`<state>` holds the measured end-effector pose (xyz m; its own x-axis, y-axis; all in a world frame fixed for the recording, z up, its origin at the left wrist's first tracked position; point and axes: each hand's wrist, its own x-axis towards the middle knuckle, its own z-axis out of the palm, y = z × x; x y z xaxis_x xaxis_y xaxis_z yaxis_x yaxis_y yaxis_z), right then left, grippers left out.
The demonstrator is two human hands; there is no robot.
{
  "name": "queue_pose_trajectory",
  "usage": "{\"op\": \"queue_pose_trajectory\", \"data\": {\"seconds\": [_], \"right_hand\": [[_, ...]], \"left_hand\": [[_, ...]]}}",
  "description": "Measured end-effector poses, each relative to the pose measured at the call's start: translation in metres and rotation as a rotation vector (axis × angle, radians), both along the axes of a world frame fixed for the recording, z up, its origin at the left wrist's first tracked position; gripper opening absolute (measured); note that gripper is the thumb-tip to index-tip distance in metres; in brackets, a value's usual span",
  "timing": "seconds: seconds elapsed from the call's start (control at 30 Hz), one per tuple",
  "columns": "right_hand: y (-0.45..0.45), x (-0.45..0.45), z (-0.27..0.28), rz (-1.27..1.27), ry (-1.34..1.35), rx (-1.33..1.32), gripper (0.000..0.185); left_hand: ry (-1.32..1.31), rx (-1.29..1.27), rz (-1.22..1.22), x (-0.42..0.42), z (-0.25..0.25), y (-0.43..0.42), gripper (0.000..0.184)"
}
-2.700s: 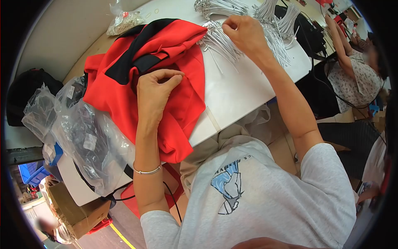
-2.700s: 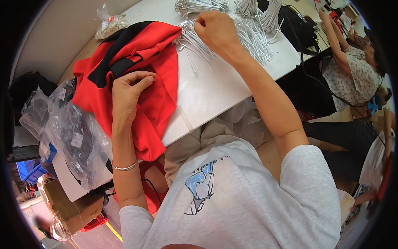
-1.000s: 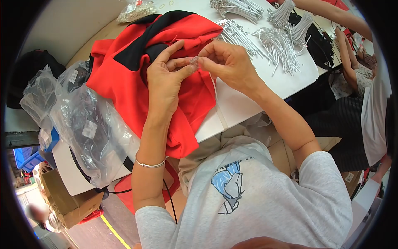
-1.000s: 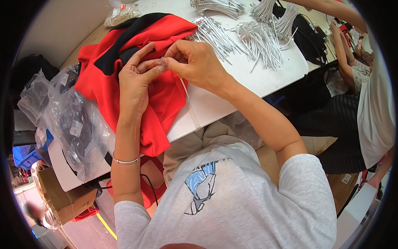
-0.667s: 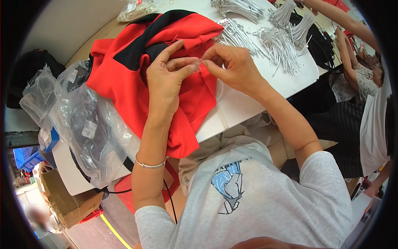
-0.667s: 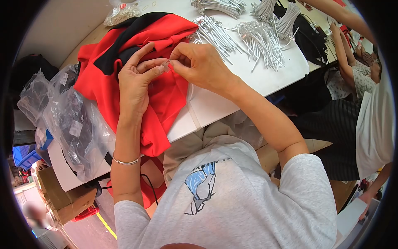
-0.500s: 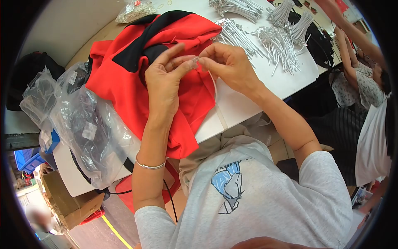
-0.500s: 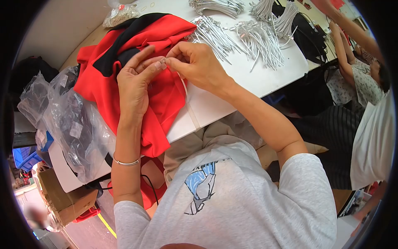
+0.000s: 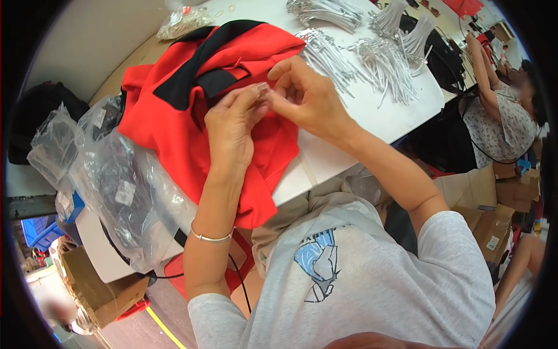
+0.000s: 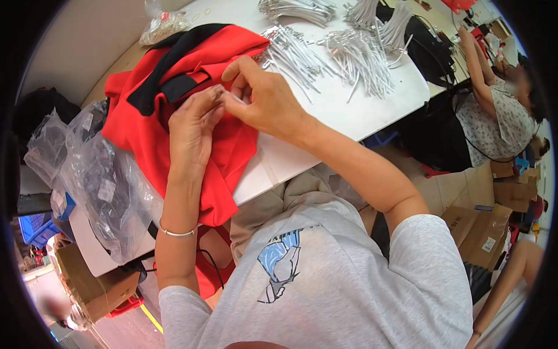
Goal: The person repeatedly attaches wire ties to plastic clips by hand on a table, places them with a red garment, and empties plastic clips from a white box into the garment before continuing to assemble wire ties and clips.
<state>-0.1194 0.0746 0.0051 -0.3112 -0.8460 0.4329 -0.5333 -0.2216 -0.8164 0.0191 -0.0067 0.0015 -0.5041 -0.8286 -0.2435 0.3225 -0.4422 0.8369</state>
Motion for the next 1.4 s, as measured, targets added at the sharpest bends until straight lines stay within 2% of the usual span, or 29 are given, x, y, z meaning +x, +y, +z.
{"op": "queue_pose_trajectory", "data": {"seconds": [0.1, 0.23, 0.4, 0.6, 0.77, 0.9, 1.0, 1.1, 1.23, 1.33, 1.4], "right_hand": [[0.002, -0.002, -0.002, -0.032, -0.053, -0.045, 0.008], [-0.004, -0.003, -0.011, -0.09, 0.188, -0.235, 0.013], [-0.003, -0.008, -0.012, -0.015, 0.309, -0.204, 0.016], [-0.001, -0.013, -0.015, 0.058, 0.17, -0.178, 0.014], [0.003, -0.01, -0.013, -0.038, 0.174, -0.099, 0.012], [0.001, -0.008, -0.017, -0.028, 0.302, -0.213, 0.01], [-0.001, -0.007, -0.016, -0.05, 0.283, -0.255, 0.01], [0.0, -0.006, -0.016, -0.07, 0.243, -0.285, 0.009], [-0.001, -0.006, -0.027, 0.005, 0.216, -0.252, 0.009], [0.005, -0.018, -0.016, -0.083, 0.207, -0.259, 0.011], [0.014, -0.045, -0.006, -0.281, 0.206, -0.301, 0.012]], "left_hand": [[0.021, 0.069, -0.024, -0.006, 0.001, 0.0, 0.015], [0.051, 0.124, 0.027, -0.005, 0.006, 0.003, 0.016], [0.032, 0.052, 0.016, -0.002, 0.002, 0.002, 0.014], [-0.007, 0.05, -0.009, -0.003, -0.001, 0.0, 0.013], [0.01, 0.067, 0.015, -0.005, 0.004, 0.003, 0.013], [-0.104, -0.138, -0.043, -0.003, 0.009, 0.004, 0.014], [-0.088, -0.122, -0.118, -0.001, 0.004, -0.001, 0.014], [-0.098, -0.065, -0.095, -0.002, 0.001, -0.002, 0.014], [-0.089, -0.083, -0.126, 0.0, 0.001, -0.003, 0.016], [-0.142, -0.155, -0.088, -0.008, 0.01, 0.004, 0.019], [-0.247, -0.376, -0.014, -0.009, 0.021, 0.011, 0.02]]}}
